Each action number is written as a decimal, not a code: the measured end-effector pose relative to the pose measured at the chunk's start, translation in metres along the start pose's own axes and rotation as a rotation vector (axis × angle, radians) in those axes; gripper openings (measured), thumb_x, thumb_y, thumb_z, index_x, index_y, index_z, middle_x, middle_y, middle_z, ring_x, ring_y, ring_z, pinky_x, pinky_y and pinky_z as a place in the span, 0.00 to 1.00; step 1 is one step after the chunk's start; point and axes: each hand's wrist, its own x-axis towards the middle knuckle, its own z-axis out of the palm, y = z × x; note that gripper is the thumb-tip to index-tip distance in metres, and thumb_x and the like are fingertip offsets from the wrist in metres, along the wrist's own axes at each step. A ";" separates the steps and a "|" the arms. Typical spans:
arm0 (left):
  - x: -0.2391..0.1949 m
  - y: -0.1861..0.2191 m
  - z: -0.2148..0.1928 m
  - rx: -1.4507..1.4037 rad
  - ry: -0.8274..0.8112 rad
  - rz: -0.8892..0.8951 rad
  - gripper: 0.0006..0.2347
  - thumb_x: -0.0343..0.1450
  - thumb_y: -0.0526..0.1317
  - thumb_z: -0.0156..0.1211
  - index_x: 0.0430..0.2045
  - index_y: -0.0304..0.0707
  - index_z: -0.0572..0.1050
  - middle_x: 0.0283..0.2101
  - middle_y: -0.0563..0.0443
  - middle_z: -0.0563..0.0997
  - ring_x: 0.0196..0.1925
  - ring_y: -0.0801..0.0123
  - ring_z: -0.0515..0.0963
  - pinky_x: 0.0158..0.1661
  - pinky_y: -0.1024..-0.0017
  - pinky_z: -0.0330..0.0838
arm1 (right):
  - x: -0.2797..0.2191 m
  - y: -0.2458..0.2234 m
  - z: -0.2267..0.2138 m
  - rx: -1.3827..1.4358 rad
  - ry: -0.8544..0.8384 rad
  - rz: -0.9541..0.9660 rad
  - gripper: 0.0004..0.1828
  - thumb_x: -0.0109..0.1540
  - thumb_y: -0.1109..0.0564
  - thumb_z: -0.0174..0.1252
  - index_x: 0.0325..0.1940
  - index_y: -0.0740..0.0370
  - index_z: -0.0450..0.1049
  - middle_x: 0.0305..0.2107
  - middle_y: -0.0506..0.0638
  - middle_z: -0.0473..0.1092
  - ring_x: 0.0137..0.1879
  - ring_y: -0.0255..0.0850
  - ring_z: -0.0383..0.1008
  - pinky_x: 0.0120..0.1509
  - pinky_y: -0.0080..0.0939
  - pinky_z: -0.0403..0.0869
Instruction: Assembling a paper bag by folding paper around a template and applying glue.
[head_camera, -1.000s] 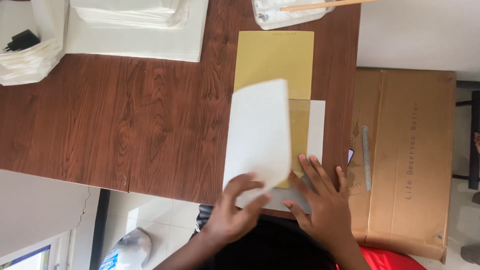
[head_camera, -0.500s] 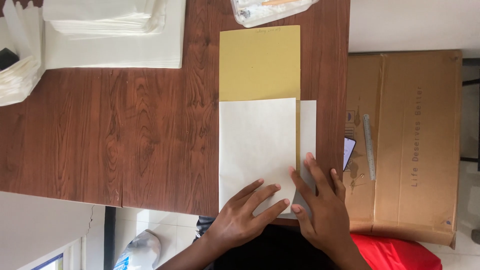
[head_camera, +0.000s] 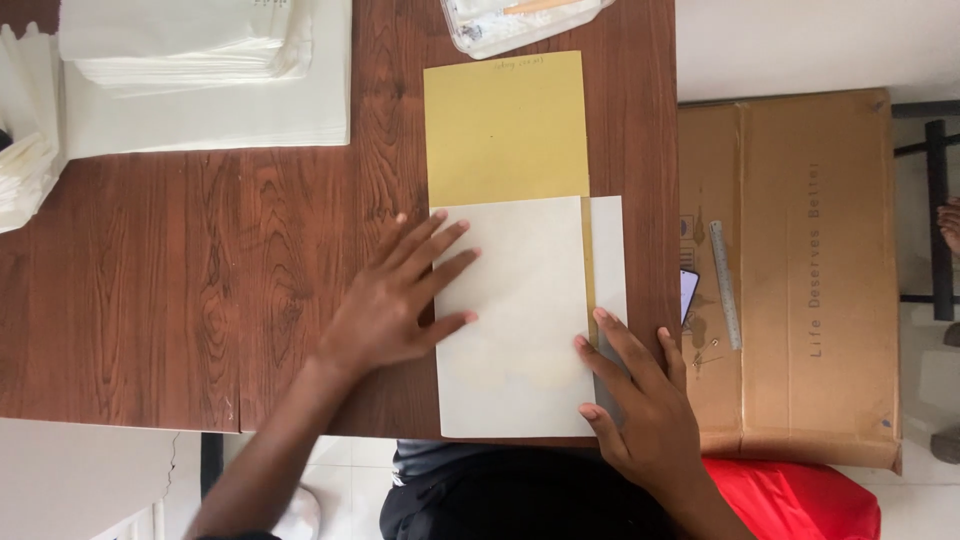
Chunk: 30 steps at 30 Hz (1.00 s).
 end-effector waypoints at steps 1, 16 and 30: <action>0.002 -0.010 0.003 0.007 -0.036 0.045 0.26 0.74 0.53 0.64 0.64 0.40 0.69 0.72 0.42 0.65 0.74 0.46 0.65 0.73 0.41 0.51 | 0.000 0.000 0.000 0.013 -0.001 0.001 0.31 0.70 0.38 0.36 0.65 0.56 0.71 0.71 0.54 0.61 0.76 0.44 0.63 0.80 0.62 0.52; -0.002 -0.026 0.016 -0.010 -0.050 0.160 0.38 0.70 0.68 0.61 0.68 0.41 0.65 0.73 0.44 0.64 0.77 0.48 0.60 0.74 0.43 0.42 | 0.002 -0.003 0.001 0.008 -0.018 0.017 0.33 0.68 0.36 0.40 0.69 0.56 0.67 0.70 0.51 0.64 0.77 0.43 0.62 0.83 0.57 0.49; -0.005 -0.025 0.017 -0.043 -0.115 0.120 0.41 0.69 0.71 0.52 0.71 0.41 0.61 0.76 0.44 0.57 0.79 0.46 0.51 0.75 0.43 0.39 | 0.032 0.009 -0.019 0.162 0.001 0.037 0.26 0.70 0.42 0.40 0.63 0.58 0.71 0.68 0.53 0.66 0.77 0.53 0.62 0.79 0.58 0.61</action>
